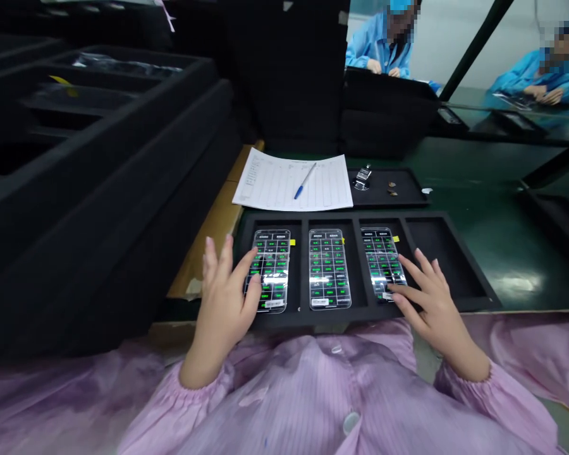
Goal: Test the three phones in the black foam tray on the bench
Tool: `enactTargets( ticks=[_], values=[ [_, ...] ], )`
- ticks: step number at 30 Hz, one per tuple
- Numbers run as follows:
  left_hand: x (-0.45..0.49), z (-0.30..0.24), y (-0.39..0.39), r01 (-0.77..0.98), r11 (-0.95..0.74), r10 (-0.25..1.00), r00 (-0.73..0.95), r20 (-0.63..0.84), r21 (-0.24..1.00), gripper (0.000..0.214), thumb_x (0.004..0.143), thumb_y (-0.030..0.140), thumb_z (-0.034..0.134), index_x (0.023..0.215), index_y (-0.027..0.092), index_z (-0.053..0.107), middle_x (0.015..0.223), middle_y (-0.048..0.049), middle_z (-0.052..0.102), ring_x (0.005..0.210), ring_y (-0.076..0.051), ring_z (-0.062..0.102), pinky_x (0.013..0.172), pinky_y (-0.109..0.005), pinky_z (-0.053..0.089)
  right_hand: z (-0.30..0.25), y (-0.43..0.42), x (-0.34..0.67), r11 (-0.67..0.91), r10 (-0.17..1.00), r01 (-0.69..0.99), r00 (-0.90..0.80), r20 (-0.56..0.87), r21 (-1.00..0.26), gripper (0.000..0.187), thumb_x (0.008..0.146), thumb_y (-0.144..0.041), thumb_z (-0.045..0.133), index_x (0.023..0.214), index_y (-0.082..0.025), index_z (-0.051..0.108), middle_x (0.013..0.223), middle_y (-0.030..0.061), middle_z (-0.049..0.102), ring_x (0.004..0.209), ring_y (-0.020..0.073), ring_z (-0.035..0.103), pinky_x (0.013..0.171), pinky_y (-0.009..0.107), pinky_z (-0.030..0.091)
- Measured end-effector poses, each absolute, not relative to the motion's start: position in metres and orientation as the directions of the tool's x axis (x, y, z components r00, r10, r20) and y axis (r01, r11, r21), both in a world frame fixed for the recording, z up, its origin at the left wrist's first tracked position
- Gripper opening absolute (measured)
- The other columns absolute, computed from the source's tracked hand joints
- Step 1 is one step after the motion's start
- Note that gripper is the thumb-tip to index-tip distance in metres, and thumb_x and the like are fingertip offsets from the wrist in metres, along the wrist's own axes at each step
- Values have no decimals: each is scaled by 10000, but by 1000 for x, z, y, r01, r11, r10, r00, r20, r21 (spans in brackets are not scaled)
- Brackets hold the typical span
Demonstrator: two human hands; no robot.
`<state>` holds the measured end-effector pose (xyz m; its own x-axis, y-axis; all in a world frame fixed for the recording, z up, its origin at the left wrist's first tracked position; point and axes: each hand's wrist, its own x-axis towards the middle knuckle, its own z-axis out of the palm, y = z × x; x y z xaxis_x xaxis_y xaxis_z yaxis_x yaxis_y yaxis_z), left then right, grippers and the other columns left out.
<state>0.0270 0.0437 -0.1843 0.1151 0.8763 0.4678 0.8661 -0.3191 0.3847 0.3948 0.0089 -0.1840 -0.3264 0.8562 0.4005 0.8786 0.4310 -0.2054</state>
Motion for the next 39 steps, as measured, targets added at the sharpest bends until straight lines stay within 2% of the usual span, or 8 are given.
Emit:
enactTargets(
  ticks=[3, 6, 11, 19, 25, 31, 36, 39],
  values=[
    [27, -183, 44, 866, -316, 876, 110, 470, 388, 492, 933, 220, 507, 1416, 309, 530, 1680, -39, 200, 1543, -425, 51, 1182, -742, 199, -190, 23, 396, 282, 921, 933, -198, 336, -224, 403, 1024, -439, 426, 1221, -194, 679, 1546, 153, 422, 1499, 393, 236, 1133, 716, 274],
    [26, -180, 42, 858, -311, 876, 91, 474, 409, 464, 939, 220, 503, 1395, 290, 555, 1665, -53, 247, 1543, -417, 89, 1183, -727, 235, -195, 36, 397, 131, 921, 964, -32, 387, -230, 497, 1032, -451, 394, 1400, -144, 524, 1589, 221, 314, 1510, 424, 162, 1115, 743, 256],
    [22, -177, 30, 800, -347, 839, 31, 544, 489, 446, 963, 201, 467, 1374, 337, 575, 1608, -2, 382, 1514, -333, 280, 1226, -612, 285, -190, 32, 395, 142, 868, 941, 31, 496, -308, 468, 1011, -294, 406, 1450, -136, 442, 1608, 216, 270, 1521, 383, 159, 1157, 688, 248],
    [21, -181, 12, 798, -419, 762, 49, 646, 434, 437, 933, 167, 483, 1309, 330, 635, 1500, 8, 530, 1408, -312, 462, 1188, -577, 359, -183, 6, 381, 438, 843, 840, -258, 472, -322, 296, 955, -168, 458, 1167, -209, 660, 1578, 102, 376, 1499, 361, 255, 1178, 658, 270],
    [17, -181, 8, 831, -421, 742, 85, 665, 364, 393, 907, 175, 487, 1236, 286, 672, 1469, -31, 561, 1392, -320, 478, 1172, -568, 371, -177, 6, 364, 436, 859, 864, -316, 403, -252, 310, 949, -192, 466, 1171, -207, 682, 1642, 61, 258, 1516, 391, 180, 1183, 692, 207],
    [17, -182, 1, 851, -422, 732, 116, 672, 312, 333, 887, 193, 470, 1124, 223, 702, 1408, -89, 606, 1377, -329, 488, 1112, -571, 424, -166, 22, 308, 663, 745, 702, -581, 328, -260, 362, 935, -211, 448, 1233, -175, 651, 1666, 100, 168, 1529, 382, 122, 1196, 658, 199],
    [13, -184, -7, 865, -398, 780, 143, 609, 307, 345, 877, 207, 455, 1101, 213, 717, 1454, -93, 568, 1422, -329, 429, 1118, -570, 413, -167, 30, 284, 674, 736, 693, -598, 319, -255, 365, 961, -210, 415, 1246, -152, 636, 1664, 129, 160, 1529, 399, 91, 1184, 693, 177],
    [9, -187, -9, 882, -389, 831, 213, 513, 265, 376, 884, 226, 475, 1195, 217, 686, 1581, -99, 420, 1491, -356, 309, 1143, -610, 354, -160, 29, 288, 672, 736, 685, -577, 355, -279, 369, 976, -218, 390, 1258, -152, 618, 1668, 112, 150, 1530, 387, 105, 1191, 686, 185]
  ],
)
